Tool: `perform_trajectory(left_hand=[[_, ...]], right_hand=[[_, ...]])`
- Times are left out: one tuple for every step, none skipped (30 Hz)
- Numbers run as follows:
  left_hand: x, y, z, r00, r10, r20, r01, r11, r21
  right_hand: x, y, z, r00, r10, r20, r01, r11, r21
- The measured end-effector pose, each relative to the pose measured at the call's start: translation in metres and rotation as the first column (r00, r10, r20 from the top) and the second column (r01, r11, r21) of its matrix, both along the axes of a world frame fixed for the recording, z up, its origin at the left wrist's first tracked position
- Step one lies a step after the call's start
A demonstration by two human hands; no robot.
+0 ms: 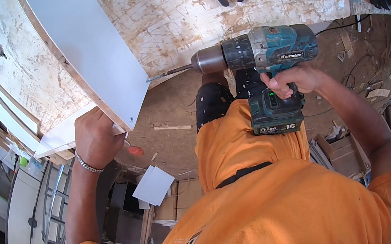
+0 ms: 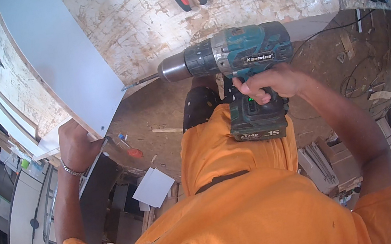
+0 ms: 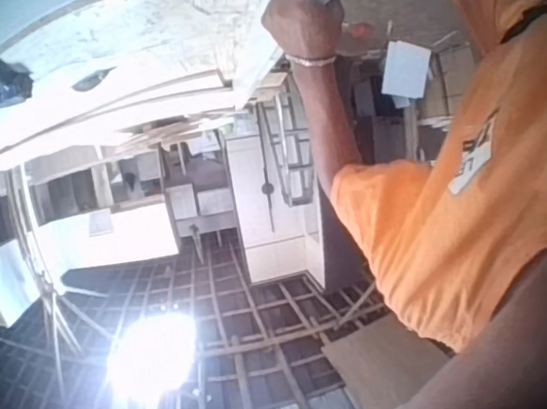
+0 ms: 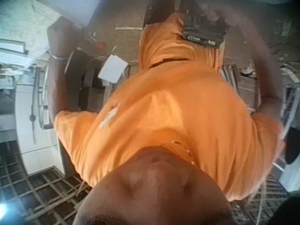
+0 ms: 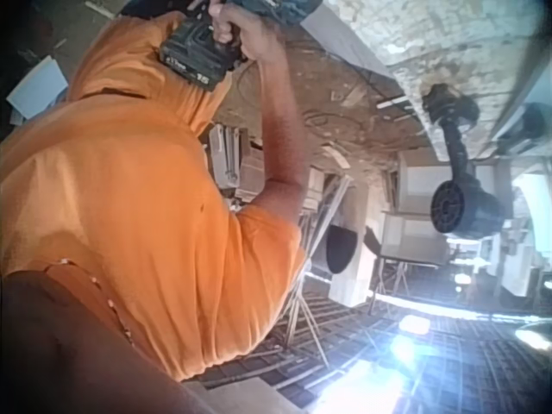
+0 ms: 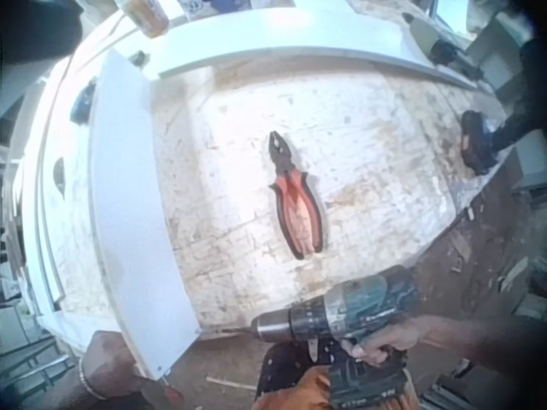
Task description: The person joins white wooden boards together on a workbench using a pneumatic nail gun and a cordless drill.
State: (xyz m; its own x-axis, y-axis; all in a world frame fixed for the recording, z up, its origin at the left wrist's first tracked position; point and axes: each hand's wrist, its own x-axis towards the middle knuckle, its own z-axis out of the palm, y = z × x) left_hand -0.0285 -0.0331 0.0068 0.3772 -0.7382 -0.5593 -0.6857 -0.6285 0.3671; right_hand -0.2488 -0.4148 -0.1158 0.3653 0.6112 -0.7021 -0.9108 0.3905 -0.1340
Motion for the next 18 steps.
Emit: perform_trajectory(left_hand=[[0.0, 0.0, 0.0, 1.0, 0.001, -0.002, -0.001, 1.0, 0.003], [0.0, 0.001, 0.0, 1.0, 0.002, -0.003, -0.002, 1.0, 0.005], [0.0, 0.001, 0.0, 1.0, 0.001, -0.001, -0.001, 1.0, 0.001], [-0.001, 0.002, 0.0, 1.0, 0.002, 0.002, -0.002, 1.0, -0.003], [-0.001, 0.003, 0.0, 1.0, 0.002, 0.004, -0.002, 1.0, -0.007], [-0.001, 0.003, 0.0, 1.0, 0.001, 0.004, -0.001, 1.0, -0.012], [0.0, 0.001, 0.0, 1.0, 0.0, 0.004, 0.0, 1.0, -0.016], [0.0, 0.001, -0.001, 1.0, -0.001, 0.004, 0.001, 1.0, -0.019], [0.001, 0.001, -0.001, 1.0, 0.004, -0.001, -0.004, 1.0, -0.021], [0.001, 0.001, -0.002, 1.0, 0.009, -0.007, -0.009, 1.0, -0.022], [0.001, 0.001, -0.001, 1.0, 0.014, -0.012, -0.014, 1.0, -0.024], [0.001, 0.0, -0.001, 1.0, 0.015, -0.01, -0.016, 1.0, -0.017], [0.0, -0.001, 0.001, 1.0, 0.016, -0.009, -0.016, 1.0, -0.011], [0.0, -0.002, 0.002, 1.0, 0.017, -0.007, -0.017, 1.0, -0.005], [0.0, -0.001, 0.001, 1.0, 0.014, -0.005, -0.014, 1.0, -0.01], [0.0, 0.0, 0.0, 1.0, 0.011, -0.003, -0.012, 1.0, -0.014], [0.0, 0.002, -0.001, 1.0, 0.009, -0.002, -0.009, 1.0, -0.019], [0.0, 0.002, -0.002, 1.0, 0.005, -0.002, -0.005, 1.0, -0.015]], right_hand=[[0.001, 0.001, 0.001, 1.0, 0.007, 0.012, -0.007, 1.0, -0.013], [0.001, 0.001, 0.001, 1.0, 0.014, 0.024, -0.013, 1.0, -0.026], [0.001, 0.001, 0.001, 0.999, 0.02, 0.032, -0.019, 1.0, -0.019], [0.002, 0.0, 0.0, 0.999, 0.026, 0.041, -0.025, 1.0, -0.011], [0.002, 0.0, -0.001, 0.998, 0.032, 0.049, -0.032, 0.999, -0.004], [0.002, 0.0, -0.002, 0.999, 0.015, 0.049, -0.015, 1.0, 0.015], [0.001, 0.001, -0.004, 0.999, -0.002, 0.049, 0.001, 0.999, 0.033], [0.0, 0.001, -0.005, 0.999, -0.019, 0.049, 0.017, 0.999, 0.052], [0.0, 0.001, -0.005, 0.999, -0.024, 0.028, 0.022, 0.999, 0.049], [0.0, 0.001, -0.004, 1.0, -0.028, 0.006, 0.028, 0.999, 0.046], [0.001, 0.002, -0.004, 0.999, -0.032, -0.016, 0.033, 0.999, 0.043], [-0.001, 0.001, -0.005, 0.999, -0.032, 0.013, 0.031, 0.998, 0.057], [-0.002, 0.0, -0.008, 0.999, -0.031, 0.042, 0.028, 0.997, 0.07], [-0.003, 0.0, -0.01, 0.997, -0.032, 0.07, 0.026, 0.996, 0.083], [-0.003, 0.0, -0.011, 0.998, -0.033, 0.055, 0.028, 0.995, 0.093], [-0.003, 0.0, -0.012, 0.999, -0.034, 0.039, 0.03, 0.994, 0.104], [-0.003, 0.0, -0.012, 0.999, -0.036, 0.024, 0.033, 0.993, 0.114], [-0.002, -0.001, -0.013, 0.999, -0.033, 0.029, 0.03, 0.993, 0.114]])
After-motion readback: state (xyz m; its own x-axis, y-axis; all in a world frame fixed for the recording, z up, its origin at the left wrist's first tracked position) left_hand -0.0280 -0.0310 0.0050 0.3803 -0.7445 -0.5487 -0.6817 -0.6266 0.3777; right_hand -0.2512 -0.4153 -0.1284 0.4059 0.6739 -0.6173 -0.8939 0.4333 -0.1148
